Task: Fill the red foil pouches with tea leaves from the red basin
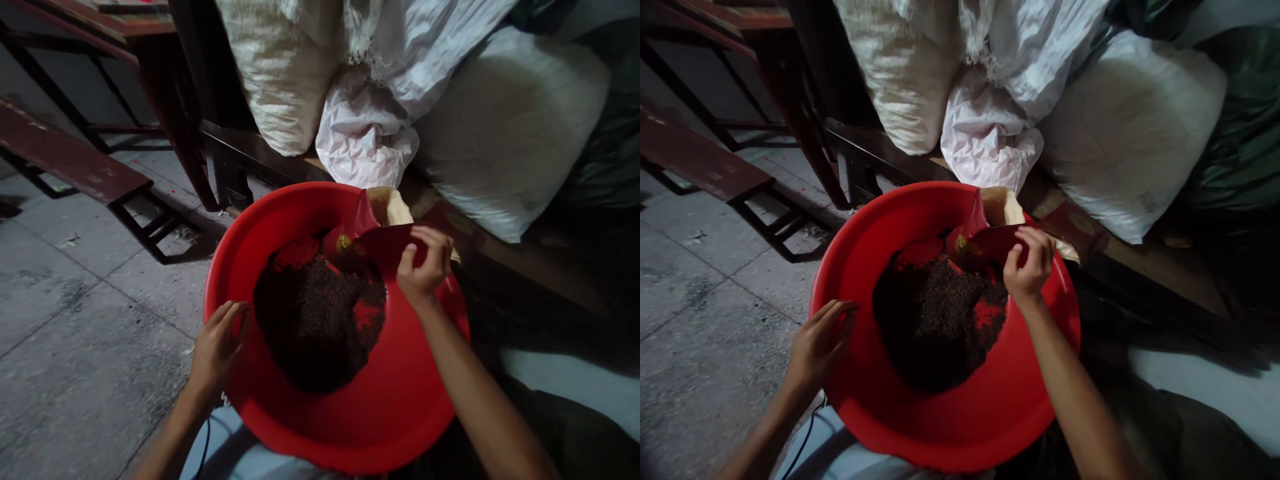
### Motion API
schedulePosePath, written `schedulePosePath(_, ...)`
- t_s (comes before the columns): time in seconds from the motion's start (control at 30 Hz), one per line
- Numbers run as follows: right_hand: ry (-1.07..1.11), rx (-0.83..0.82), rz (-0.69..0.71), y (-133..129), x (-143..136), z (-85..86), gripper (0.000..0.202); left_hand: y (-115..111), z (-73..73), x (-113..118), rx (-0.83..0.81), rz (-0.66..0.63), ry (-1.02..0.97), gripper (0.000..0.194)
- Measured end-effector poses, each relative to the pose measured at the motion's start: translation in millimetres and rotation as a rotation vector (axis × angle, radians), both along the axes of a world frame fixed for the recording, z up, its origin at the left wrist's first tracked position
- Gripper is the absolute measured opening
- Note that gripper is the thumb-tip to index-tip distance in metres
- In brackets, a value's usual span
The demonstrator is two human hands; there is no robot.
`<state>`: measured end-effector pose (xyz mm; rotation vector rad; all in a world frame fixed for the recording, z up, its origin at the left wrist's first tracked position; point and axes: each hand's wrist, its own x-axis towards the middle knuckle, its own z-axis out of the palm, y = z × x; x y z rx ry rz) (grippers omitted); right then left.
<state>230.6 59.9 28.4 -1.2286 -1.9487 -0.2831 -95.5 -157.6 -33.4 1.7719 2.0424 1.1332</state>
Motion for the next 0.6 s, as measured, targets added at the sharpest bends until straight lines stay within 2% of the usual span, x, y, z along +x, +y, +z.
schedulePosePath(0.07, 0.039, -0.090, 0.029, -18.1, 3.1, -24.3, 0.027, 0.7, 2.1, -1.6, -0.007, -0.010, -0.022, 0.019)
schedulePosePath(0.17, -0.127, -0.452, 0.143, -32.2, 10.6, -72.9, 0.028, -0.6, 3.6, -3.5, 0.007, 0.000, -0.058, 0.017)
schedulePosePath(0.27, -0.199, -0.797, 0.080, -27.1, 17.2, -125.5, 0.035, -1.9, 4.3, -4.7, 0.007, 0.020, -0.090, 0.016)
schedulePosePath(0.33, -0.163, -0.928, 0.021, -20.2, 20.0, -157.4, 0.049, -1.7, 4.4, -5.2, 0.002, 0.015, -0.106, 0.017)
schedulePosePath(0.47, -0.103, -0.964, -0.022, -22.7, 18.8, -205.8, 0.059, -0.4, 3.4, -6.2, 0.022, -0.007, -0.126, 0.016)
schedulePosePath(0.53, -0.079, -0.929, -0.004, -34.1, 14.9, -221.6, 0.062, -0.5, 2.9, -6.5, 0.036, -0.008, -0.125, 0.016)
schedulePosePath(0.6, -0.063, -0.864, 0.085, -48.4, 9.7, -231.8, 0.063, -1.0, 2.8, -6.6, 0.041, -0.004, -0.121, 0.015)
